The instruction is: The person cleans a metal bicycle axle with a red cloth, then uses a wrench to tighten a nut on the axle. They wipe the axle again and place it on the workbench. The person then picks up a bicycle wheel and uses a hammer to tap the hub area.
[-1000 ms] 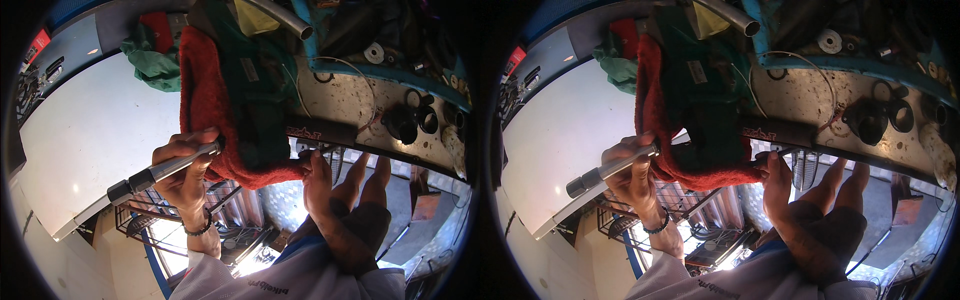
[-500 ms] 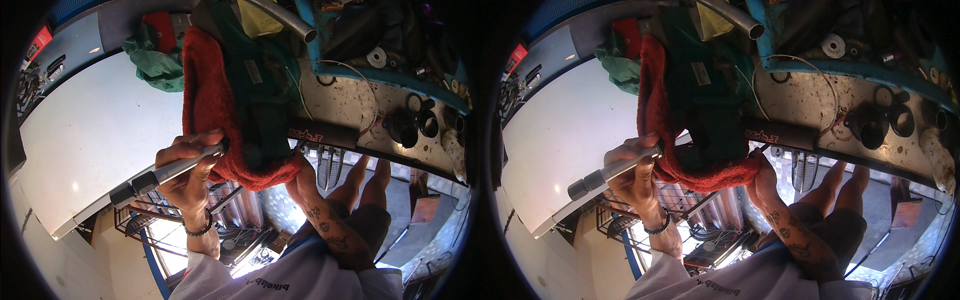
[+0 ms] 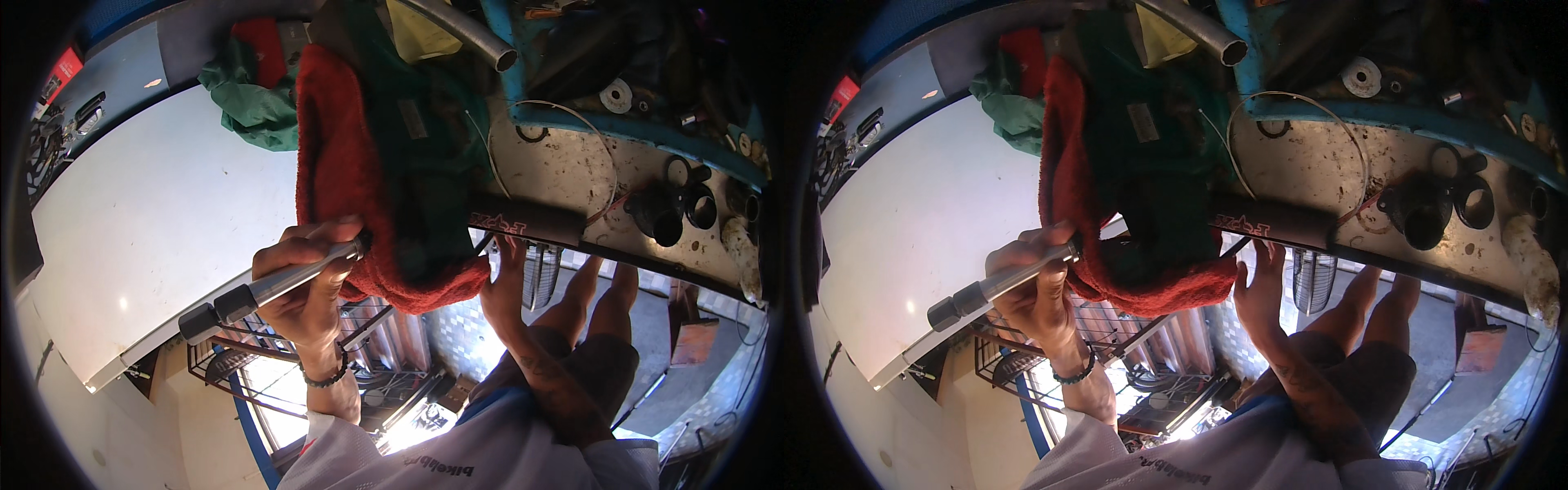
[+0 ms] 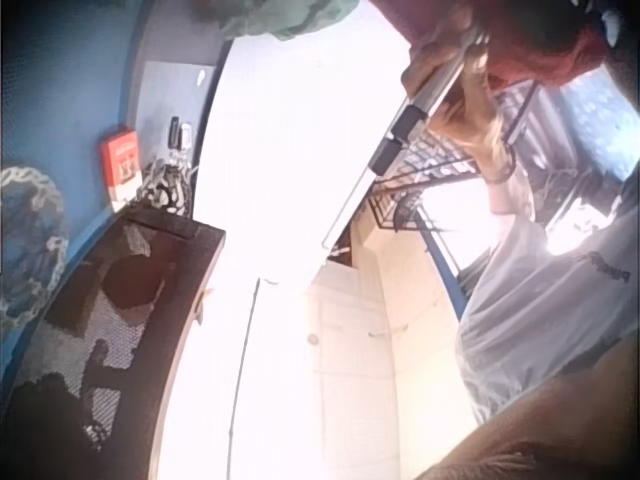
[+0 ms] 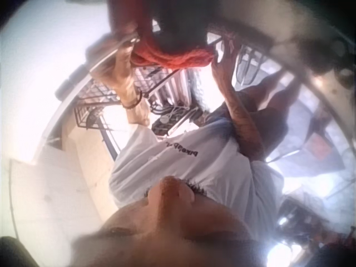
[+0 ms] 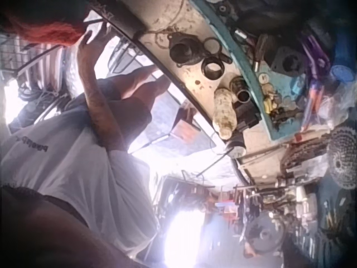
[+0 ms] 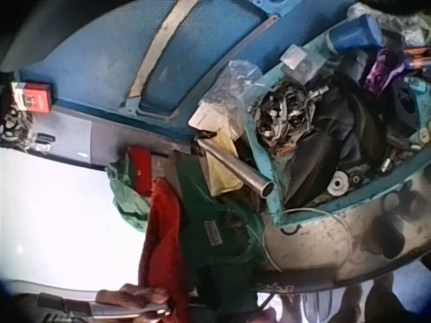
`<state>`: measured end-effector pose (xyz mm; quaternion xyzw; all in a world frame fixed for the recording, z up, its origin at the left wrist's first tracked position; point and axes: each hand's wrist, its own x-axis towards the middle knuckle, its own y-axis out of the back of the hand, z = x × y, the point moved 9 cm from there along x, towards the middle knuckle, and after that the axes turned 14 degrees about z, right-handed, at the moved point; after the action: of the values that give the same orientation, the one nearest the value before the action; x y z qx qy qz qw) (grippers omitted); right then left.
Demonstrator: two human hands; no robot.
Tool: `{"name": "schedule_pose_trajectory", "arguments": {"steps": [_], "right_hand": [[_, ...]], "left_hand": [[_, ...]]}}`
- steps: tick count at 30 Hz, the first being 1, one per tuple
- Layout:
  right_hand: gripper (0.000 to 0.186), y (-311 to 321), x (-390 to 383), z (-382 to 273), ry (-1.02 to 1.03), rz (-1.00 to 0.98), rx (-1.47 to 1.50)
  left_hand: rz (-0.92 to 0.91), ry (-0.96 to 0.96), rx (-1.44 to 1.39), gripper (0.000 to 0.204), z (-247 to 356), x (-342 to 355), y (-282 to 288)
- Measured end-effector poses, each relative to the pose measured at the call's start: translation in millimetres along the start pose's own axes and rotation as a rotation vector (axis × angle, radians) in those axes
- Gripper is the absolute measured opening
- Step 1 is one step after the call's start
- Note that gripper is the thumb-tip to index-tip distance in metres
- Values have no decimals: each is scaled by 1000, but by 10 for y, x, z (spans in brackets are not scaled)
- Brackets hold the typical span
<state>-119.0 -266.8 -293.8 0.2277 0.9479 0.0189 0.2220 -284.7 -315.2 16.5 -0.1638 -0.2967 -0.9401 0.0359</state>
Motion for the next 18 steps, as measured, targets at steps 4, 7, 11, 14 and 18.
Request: {"name": "schedule_pose_trajectory", "arguments": {"steps": [4,7,11,14,18], "right_hand": [[69,16,86,-125,161,-46,-120],[66,2,139,-257,372,-28,-334],[50,-79,149,-241,381,-67,-339],[41,-116,116,-265,398,-56,-274],[38,-142,96,-276,394,-61,-231]], "left_hand": [[-16,7,-43,29,-9,12,-2],[-18,3,-39,28,-18,10,9],[-11,0,-32,29,-26,1,18],[-4,4,13,32,-35,-13,23],[-26,-3,-6,32,-30,-7,27]]}}
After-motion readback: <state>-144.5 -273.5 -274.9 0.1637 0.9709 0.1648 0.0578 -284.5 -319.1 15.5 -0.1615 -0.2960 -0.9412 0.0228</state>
